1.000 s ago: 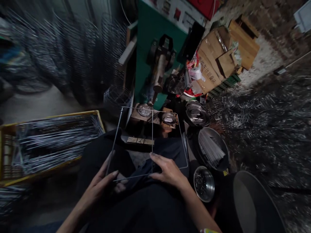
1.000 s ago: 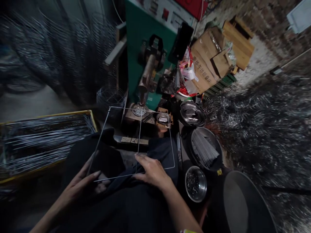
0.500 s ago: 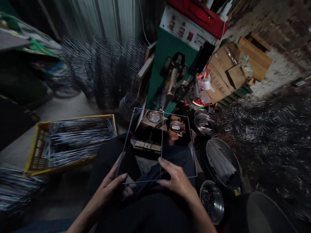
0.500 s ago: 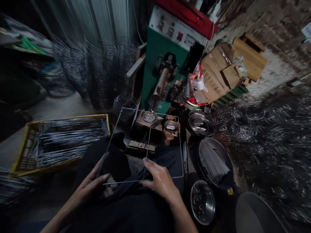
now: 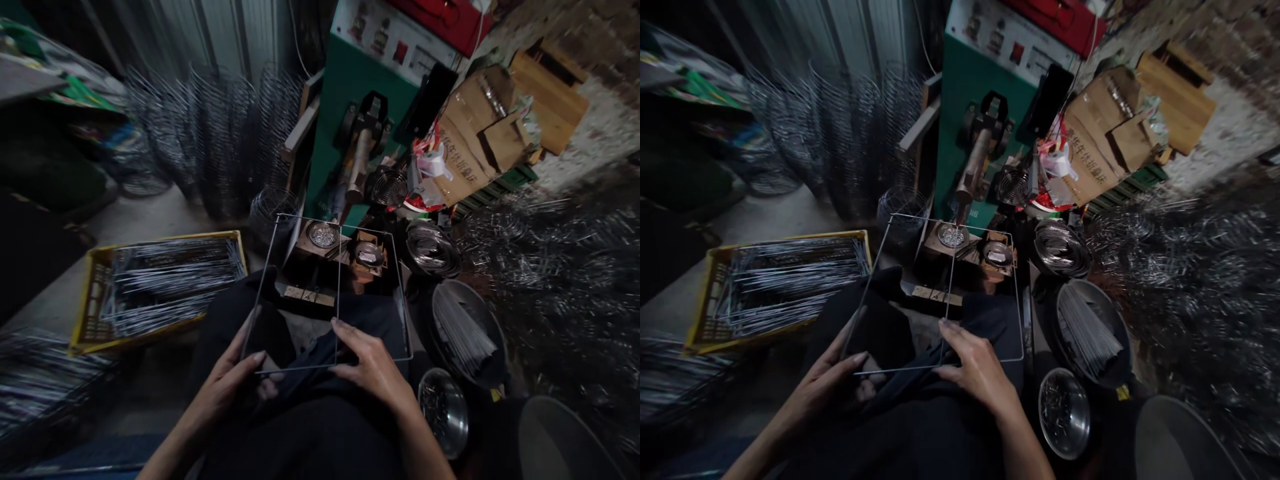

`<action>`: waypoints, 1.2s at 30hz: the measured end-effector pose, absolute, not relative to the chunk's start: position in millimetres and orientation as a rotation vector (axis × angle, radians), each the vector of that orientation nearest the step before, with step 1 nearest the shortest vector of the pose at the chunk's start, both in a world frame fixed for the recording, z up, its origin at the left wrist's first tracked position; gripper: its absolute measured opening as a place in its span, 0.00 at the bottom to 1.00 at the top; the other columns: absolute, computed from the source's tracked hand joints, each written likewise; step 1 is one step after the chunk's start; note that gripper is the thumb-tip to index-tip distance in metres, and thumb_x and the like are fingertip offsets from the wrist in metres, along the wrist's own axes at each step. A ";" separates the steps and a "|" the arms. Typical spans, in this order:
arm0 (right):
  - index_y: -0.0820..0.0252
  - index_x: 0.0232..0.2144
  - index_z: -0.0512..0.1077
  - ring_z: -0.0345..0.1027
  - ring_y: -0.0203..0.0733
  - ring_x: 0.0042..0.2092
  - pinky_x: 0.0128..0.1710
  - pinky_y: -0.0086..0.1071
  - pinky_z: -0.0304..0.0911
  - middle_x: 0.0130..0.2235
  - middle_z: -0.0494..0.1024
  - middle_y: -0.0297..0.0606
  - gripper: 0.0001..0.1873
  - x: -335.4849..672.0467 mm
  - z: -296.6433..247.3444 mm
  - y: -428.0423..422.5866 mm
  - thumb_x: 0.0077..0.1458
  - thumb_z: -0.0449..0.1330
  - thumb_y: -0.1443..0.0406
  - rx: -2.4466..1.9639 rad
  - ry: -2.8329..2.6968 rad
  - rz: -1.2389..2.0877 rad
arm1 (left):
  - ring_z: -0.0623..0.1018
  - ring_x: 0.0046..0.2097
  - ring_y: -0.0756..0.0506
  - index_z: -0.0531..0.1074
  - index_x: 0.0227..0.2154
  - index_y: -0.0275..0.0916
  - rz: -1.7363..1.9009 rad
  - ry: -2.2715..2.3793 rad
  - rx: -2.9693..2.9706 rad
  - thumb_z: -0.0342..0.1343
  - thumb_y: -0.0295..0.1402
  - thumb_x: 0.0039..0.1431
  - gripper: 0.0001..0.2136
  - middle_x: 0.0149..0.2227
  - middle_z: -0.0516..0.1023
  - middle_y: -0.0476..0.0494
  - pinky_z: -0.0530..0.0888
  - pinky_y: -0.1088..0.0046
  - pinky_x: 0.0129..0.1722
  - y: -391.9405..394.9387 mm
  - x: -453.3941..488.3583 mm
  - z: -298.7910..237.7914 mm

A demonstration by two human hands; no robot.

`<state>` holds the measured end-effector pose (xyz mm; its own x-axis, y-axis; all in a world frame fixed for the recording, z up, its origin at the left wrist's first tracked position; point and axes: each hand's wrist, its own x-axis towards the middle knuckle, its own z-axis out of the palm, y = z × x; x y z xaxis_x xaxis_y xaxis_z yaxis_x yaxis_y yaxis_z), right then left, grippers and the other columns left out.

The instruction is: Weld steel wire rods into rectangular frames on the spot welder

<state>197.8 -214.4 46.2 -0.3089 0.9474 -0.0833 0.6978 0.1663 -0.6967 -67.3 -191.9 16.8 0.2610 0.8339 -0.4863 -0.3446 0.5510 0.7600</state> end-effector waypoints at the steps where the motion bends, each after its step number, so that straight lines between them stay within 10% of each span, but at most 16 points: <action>1: 0.47 0.67 0.56 0.58 0.47 0.66 0.65 0.42 0.58 0.66 0.62 0.38 0.46 198.1 46.1 -215.0 0.51 0.70 0.69 -1.556 -2.076 0.918 | 0.78 0.20 0.44 0.39 0.71 0.47 0.854 0.991 0.589 0.65 0.37 0.52 0.49 0.24 0.80 0.45 0.73 0.75 0.19 -191.2 -68.2 14.2; 28: 0.58 0.62 0.65 0.71 0.53 0.56 0.54 0.43 0.67 0.56 0.76 0.47 0.34 251.8 35.7 24.5 0.56 0.66 0.55 -1.754 -2.002 0.159 | 0.80 0.24 0.45 0.30 0.71 0.41 1.104 0.610 0.783 0.55 0.23 0.56 0.47 0.25 0.81 0.43 0.72 0.77 0.21 62.3 -30.7 2.3; 36: 0.62 0.58 0.68 0.75 0.53 0.49 0.46 0.36 0.66 0.50 0.79 0.50 0.29 259.9 41.2 40.6 0.58 0.65 0.55 -1.738 -1.990 0.108 | 0.79 0.30 0.50 0.50 0.66 0.30 1.118 0.614 0.975 0.39 0.28 0.66 0.26 0.29 0.82 0.49 0.67 0.77 0.27 72.6 -17.9 11.0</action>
<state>259.9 40.6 41.2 -0.0673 0.9488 0.3086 0.9099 0.1853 -0.3711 -17.9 72.6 11.0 0.3469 0.9362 0.0559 -0.4559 0.1163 0.8824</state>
